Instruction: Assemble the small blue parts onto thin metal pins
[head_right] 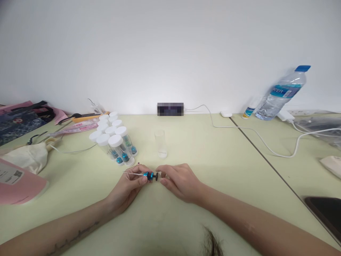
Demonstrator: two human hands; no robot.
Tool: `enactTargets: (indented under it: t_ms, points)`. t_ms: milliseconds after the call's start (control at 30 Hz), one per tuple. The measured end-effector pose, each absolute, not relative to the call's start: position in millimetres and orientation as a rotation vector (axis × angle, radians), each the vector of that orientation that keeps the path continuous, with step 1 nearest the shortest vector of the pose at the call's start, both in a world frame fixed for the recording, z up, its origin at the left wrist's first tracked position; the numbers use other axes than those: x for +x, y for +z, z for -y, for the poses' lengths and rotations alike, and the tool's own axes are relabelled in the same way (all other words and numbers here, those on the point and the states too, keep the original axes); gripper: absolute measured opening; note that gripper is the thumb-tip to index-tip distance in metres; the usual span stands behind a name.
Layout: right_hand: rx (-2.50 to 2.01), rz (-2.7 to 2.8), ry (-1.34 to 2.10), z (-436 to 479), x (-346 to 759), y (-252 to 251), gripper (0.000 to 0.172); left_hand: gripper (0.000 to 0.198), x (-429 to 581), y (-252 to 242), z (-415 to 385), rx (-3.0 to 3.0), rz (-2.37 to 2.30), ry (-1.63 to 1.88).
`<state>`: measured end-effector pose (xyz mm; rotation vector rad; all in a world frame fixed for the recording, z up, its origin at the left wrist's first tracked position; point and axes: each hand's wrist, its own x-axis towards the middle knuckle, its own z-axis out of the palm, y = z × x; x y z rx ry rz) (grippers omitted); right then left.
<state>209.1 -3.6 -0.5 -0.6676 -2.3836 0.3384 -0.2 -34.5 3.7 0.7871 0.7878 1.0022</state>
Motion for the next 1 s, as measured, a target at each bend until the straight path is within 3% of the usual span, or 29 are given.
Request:
enactTargets:
  t_ms: [1000]
  points:
    - [-0.654,2.389,0.308,4.8,209.7,0.0,0.033,0.017,0.3,4.5,34.4,0.774,-0.801,1.002]
